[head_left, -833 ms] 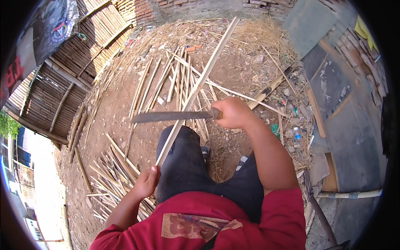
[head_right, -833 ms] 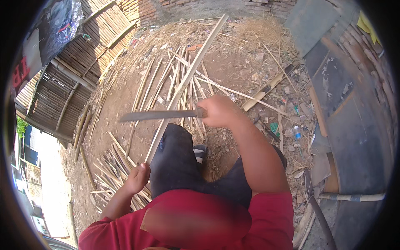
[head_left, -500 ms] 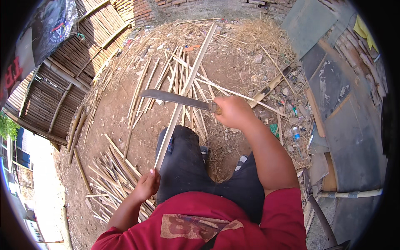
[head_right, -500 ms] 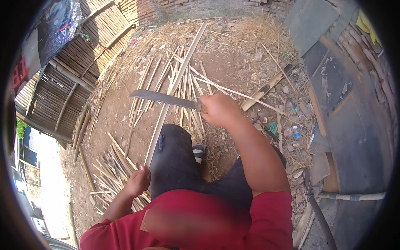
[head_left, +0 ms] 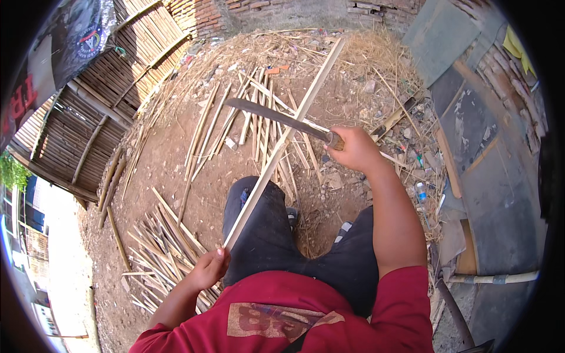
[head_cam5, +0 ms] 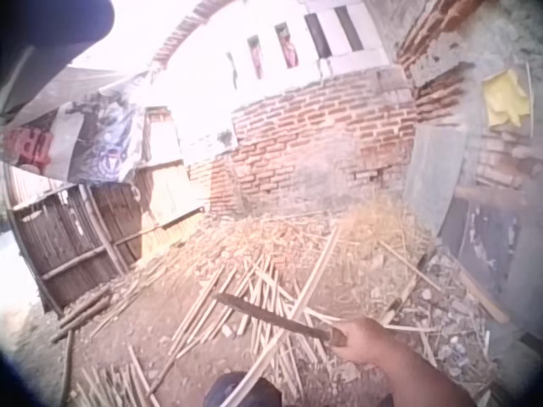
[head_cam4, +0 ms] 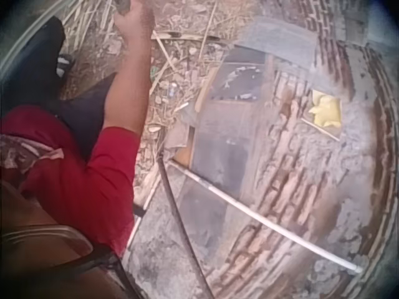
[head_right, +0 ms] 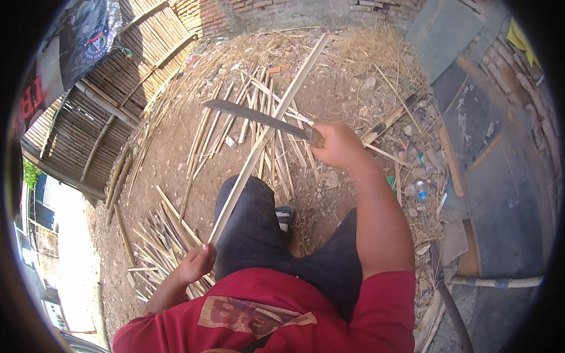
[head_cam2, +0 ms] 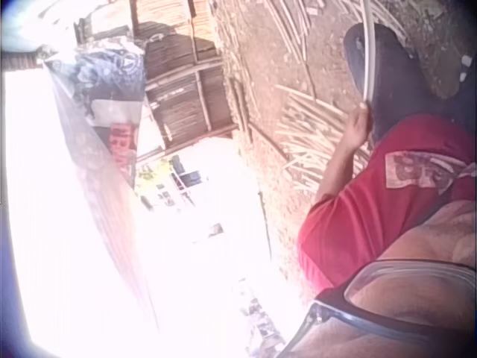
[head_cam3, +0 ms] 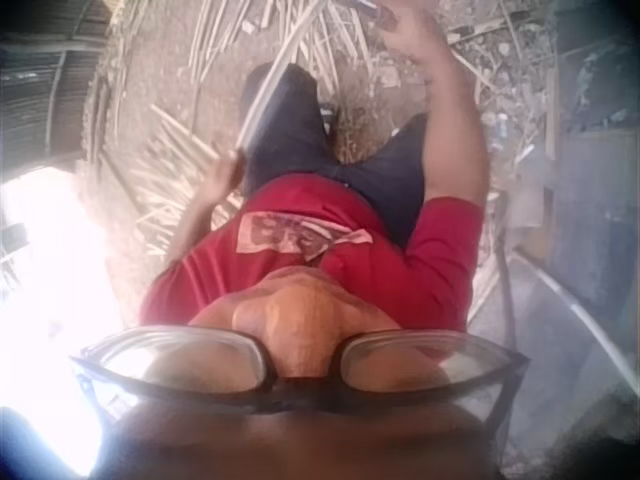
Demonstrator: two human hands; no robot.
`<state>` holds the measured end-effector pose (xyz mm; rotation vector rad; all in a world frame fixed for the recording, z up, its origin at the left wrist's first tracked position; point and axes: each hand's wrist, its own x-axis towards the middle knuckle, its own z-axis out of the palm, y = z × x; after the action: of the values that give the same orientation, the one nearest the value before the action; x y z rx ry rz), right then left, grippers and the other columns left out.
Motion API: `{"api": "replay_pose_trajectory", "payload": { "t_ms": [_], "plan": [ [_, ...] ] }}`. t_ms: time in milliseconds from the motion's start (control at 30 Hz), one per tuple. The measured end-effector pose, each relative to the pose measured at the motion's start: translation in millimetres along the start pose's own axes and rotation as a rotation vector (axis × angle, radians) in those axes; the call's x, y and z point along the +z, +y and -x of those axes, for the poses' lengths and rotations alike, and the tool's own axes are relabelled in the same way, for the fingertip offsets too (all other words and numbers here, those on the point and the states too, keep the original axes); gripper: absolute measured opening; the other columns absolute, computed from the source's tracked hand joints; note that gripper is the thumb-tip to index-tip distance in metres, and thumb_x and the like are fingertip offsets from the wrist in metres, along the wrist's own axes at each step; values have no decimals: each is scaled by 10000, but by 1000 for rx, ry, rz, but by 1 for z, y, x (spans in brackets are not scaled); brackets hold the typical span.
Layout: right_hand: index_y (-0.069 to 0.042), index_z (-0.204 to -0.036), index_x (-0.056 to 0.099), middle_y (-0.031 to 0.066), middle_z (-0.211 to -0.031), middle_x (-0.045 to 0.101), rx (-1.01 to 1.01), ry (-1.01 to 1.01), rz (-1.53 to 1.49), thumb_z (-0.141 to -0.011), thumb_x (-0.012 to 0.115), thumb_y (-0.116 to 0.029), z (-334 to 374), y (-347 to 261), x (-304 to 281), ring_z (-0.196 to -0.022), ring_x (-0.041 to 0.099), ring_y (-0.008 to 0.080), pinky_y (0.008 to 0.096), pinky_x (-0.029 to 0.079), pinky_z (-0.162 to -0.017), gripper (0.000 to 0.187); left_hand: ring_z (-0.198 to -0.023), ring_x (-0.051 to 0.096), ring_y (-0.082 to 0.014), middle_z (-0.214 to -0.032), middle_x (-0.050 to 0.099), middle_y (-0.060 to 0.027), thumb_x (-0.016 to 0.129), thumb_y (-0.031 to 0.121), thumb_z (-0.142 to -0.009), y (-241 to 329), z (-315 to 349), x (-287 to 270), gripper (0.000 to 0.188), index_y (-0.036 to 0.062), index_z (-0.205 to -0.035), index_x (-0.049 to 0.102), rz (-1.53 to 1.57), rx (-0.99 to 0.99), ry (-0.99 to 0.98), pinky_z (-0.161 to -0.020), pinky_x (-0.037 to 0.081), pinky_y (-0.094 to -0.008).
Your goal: The person uses a large blade to shave and whittle strips of bamboo and then uses a hammer and the blade to split a thicker piece of bamboo.
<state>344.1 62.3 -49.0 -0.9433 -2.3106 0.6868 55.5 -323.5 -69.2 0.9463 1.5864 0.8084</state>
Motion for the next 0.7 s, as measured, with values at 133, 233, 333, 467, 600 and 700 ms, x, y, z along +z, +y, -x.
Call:
{"api": "replay_pose_trajectory", "payload": {
  "t_ms": [133,233,333,467,600,700],
  "plan": [
    [-44,-1004,705,207,-819,692,-294,-211,147,-776,790,-213,10,-48,24,-810,685,414,469,536,-720,296,-600,420,-92,-669,443,26,299,516,-1123,2,-5,1,583,78,-790,493,-72,43,2,-552,383,-279],
    [-53,-1020,701,208,-789,680,-314,-294,257,-787,784,-223,8,-68,20,-802,687,408,483,523,-703,300,-599,544,-220,-664,541,-71,341,477,-1124,13,2,5,572,31,-835,554,-433,138,202,-590,458,-376],
    [-94,-1042,707,167,-807,707,-10,-105,-2,-822,761,-251,-2,-15,12,-800,706,398,480,557,-719,276,-661,624,-393,-689,592,-193,391,435,-1111,19,0,2,525,-1,-905,596,-740,168,401,-640,486,-476],
    [-112,-1084,707,165,-854,719,22,-118,59,-832,756,-272,-5,-4,4,-828,704,406,486,564,-750,302,-724,614,-509,-720,598,-269,431,385,-1095,19,0,1,464,-3,-890,581,-804,140,435,-651,469,-547],
    [-74,-1035,696,212,-829,700,-217,-280,207,-788,781,-253,10,-52,17,-810,692,411,495,535,-726,316,-736,607,-527,-732,603,-284,479,349,-1076,24,-9,7,400,4,-892,563,-868,148,429,-659,455,-581],
    [-66,-1057,712,215,-853,708,-140,-333,186,-799,782,-256,8,-59,11,-836,700,407,483,544,-740,329,-733,609,-526,-730,608,-284,499,336,-1069,27,-8,9,378,7,-890,555,-909,214,483,-659,456,-587]
  ]
}}
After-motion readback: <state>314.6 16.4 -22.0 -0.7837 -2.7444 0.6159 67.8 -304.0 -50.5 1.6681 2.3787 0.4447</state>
